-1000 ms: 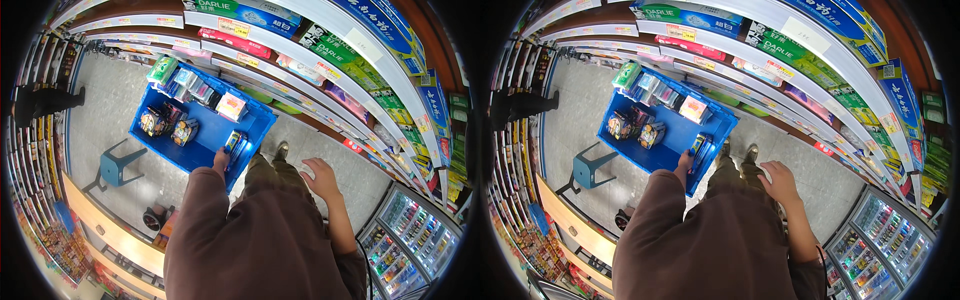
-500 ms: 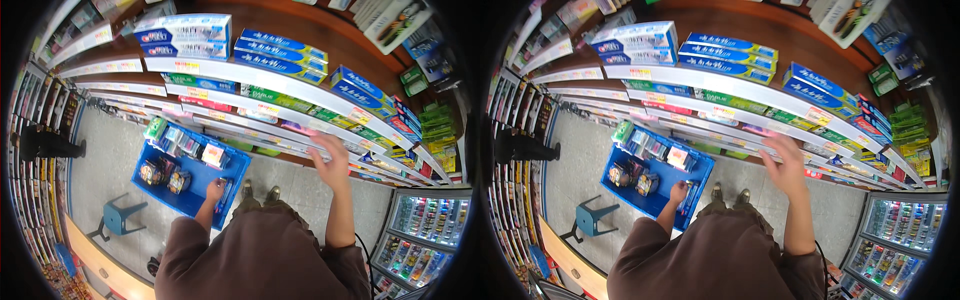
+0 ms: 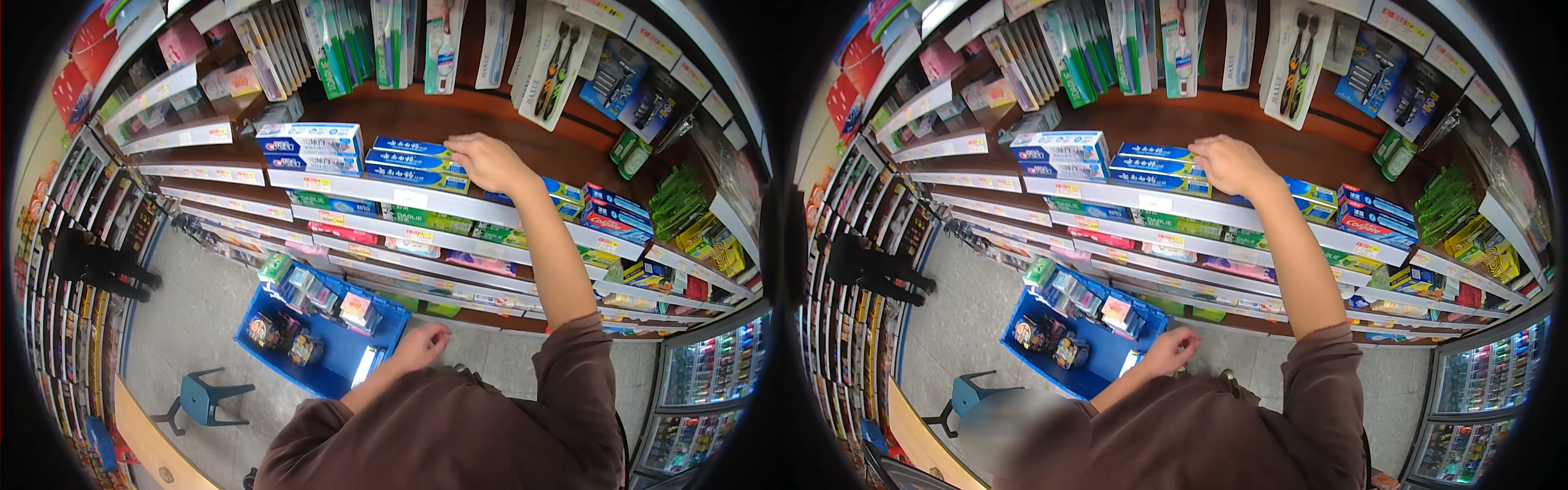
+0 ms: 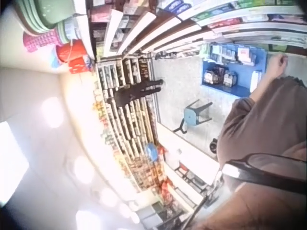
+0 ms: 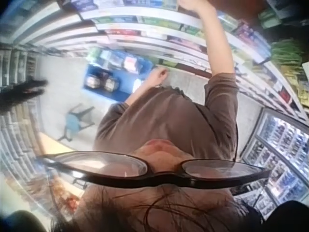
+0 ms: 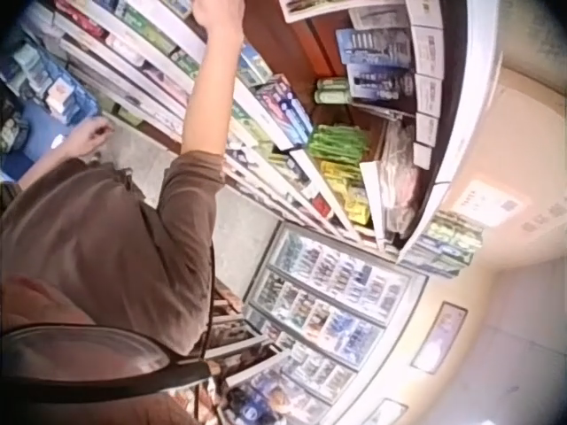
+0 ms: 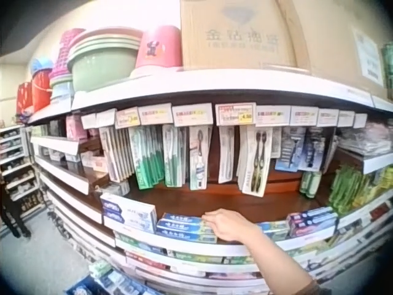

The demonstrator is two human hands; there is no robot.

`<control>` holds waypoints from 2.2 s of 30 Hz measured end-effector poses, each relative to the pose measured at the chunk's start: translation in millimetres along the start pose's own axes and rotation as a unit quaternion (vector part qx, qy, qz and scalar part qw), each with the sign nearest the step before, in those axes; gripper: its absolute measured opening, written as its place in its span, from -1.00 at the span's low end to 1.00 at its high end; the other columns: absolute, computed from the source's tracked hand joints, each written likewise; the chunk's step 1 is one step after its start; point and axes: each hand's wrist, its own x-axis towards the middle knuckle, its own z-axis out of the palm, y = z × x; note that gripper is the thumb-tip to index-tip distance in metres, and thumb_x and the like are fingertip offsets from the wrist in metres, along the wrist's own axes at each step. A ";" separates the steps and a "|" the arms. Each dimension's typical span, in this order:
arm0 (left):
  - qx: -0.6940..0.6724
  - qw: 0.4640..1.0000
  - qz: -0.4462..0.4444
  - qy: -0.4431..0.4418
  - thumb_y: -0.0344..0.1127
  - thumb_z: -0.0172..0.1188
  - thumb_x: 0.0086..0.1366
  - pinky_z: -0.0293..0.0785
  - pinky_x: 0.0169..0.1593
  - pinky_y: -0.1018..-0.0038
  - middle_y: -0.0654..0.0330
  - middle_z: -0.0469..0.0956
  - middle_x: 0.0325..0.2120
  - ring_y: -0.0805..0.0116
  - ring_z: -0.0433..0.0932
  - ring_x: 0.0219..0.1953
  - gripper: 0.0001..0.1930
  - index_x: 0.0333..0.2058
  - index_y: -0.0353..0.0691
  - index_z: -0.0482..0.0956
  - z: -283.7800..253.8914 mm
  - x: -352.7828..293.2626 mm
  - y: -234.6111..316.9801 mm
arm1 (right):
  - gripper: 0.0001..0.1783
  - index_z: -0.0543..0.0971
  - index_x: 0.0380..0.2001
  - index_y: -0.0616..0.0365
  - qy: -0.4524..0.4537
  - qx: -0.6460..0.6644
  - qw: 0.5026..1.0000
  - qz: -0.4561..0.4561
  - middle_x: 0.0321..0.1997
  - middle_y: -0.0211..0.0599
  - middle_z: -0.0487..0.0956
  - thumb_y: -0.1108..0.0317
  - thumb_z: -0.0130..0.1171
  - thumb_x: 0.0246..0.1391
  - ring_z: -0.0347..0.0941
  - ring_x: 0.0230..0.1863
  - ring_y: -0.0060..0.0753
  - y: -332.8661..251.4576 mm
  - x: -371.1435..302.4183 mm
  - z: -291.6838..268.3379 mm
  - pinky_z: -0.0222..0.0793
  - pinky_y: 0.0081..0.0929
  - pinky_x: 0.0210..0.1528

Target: Organizing and placing various products like toothpaste and sanitary pads onto supermarket shelves from a storage basket.

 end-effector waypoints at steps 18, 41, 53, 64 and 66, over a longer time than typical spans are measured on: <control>0.324 0.843 0.371 0.216 -0.38 0.33 0.05 0.49 -0.12 0.29 0.18 0.57 -0.21 0.11 0.54 -0.20 -0.62 -0.11 -0.19 0.54 -111.8 52.3 176.7 | -0.58 0.52 -0.04 0.28 0.131 0.070 0.989 -0.013 -0.03 -0.13 0.52 0.50 0.26 -0.04 0.44 0.00 -0.05 -28.7 -44.9 -80.4 0.39 -0.23 0.02; 0.196 0.935 -0.270 0.117 -0.16 0.25 0.10 0.49 -0.18 0.07 -0.15 0.59 -0.38 -0.18 0.57 -0.28 -0.61 -0.15 -0.26 0.50 -59.3 -138.9 -207.1 | -0.55 0.55 -0.05 0.21 -0.242 0.315 0.903 0.161 -0.08 -0.13 0.58 0.30 0.34 -0.03 0.50 -0.04 -0.04 -176.3 -253.2 87.9 0.42 -0.26 -0.01; 0.153 0.835 -0.524 0.073 -0.01 0.25 0.20 0.46 0.05 0.17 -0.12 0.59 -0.09 -0.06 0.55 -0.01 -0.46 0.06 -0.21 0.47 26.6 -173.0 -330.2 | -0.61 0.56 -0.11 0.21 -0.271 0.246 0.902 0.229 -0.14 -0.13 0.58 0.33 0.33 -0.04 0.50 -0.10 -0.02 -191.8 -263.8 90.5 0.43 -0.22 -0.05; 0.172 0.931 -0.322 -0.025 0.00 0.17 0.19 0.45 0.11 0.19 -0.11 0.56 -0.02 0.00 0.53 0.06 -0.46 0.05 -0.24 0.50 -58.3 -105.2 -273.6 | -0.61 0.56 -0.13 0.21 -0.195 0.246 0.928 0.200 -0.19 -0.14 0.58 0.32 0.34 -0.07 0.50 -0.13 -0.02 -183.7 -268.6 91.9 0.43 -0.22 -0.09; 0.153 0.956 -0.250 0.018 -0.09 0.20 0.23 0.49 0.02 0.20 -0.07 0.59 -0.10 -0.01 0.57 -0.04 -0.54 0.02 -0.25 0.52 -112.4 -43.1 -174.2 | -0.62 0.57 -0.15 0.21 -0.184 0.252 0.926 0.213 -0.18 -0.14 0.58 0.31 0.34 -0.06 0.50 -0.13 -0.02 -178.1 -273.6 90.8 0.44 -0.22 -0.10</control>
